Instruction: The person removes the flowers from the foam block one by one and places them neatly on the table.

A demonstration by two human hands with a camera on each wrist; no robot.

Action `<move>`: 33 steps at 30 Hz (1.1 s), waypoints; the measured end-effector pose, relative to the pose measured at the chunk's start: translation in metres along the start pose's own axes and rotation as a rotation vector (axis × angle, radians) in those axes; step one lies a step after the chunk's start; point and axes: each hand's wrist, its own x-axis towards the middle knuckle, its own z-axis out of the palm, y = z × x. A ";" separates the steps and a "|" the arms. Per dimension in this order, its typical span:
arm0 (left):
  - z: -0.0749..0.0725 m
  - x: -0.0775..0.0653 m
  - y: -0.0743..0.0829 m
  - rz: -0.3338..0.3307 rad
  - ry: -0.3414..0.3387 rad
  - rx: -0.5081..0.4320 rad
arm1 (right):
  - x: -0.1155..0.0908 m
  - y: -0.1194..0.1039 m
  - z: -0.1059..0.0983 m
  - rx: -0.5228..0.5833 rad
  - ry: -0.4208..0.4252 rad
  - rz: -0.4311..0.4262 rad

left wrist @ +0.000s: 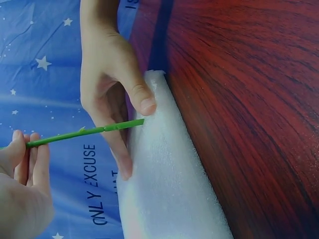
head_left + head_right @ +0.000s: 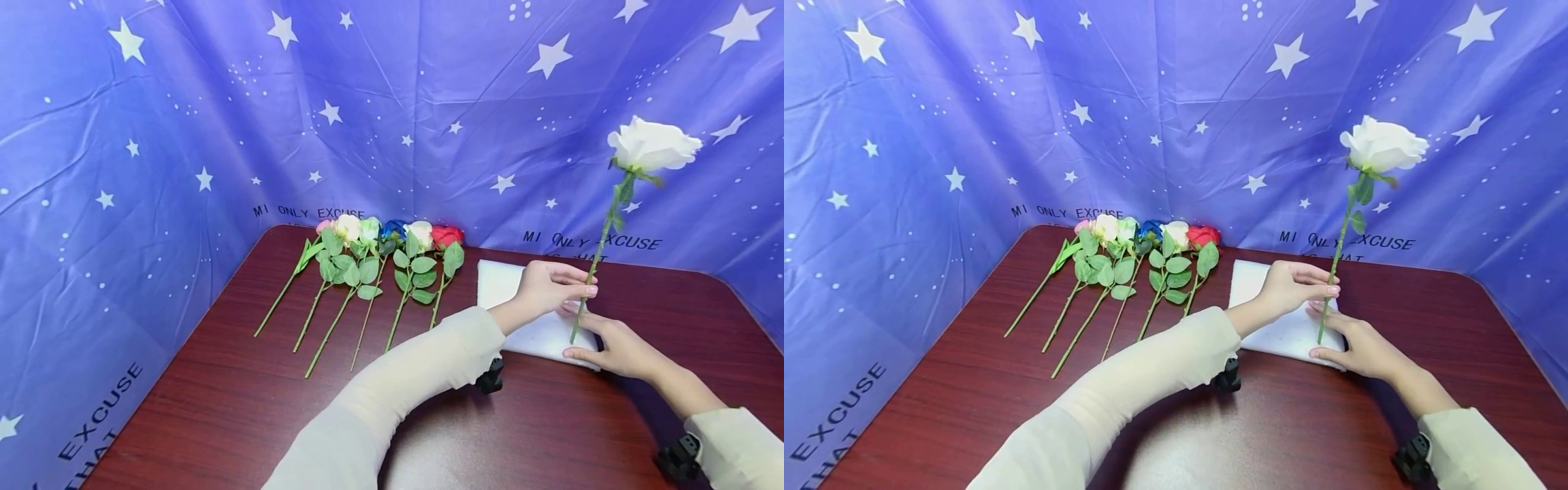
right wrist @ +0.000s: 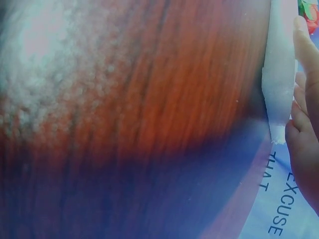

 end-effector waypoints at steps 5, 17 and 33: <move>-0.001 -0.001 0.000 0.046 -0.018 -0.007 | 0.000 0.000 0.000 0.003 -0.007 0.008; -0.012 0.004 0.007 0.152 -0.041 -0.235 | 0.000 0.000 -0.002 0.006 -0.016 -0.017; -0.076 -0.003 -0.014 0.076 -0.061 -0.383 | 0.000 -0.005 -0.006 -0.016 -0.031 0.007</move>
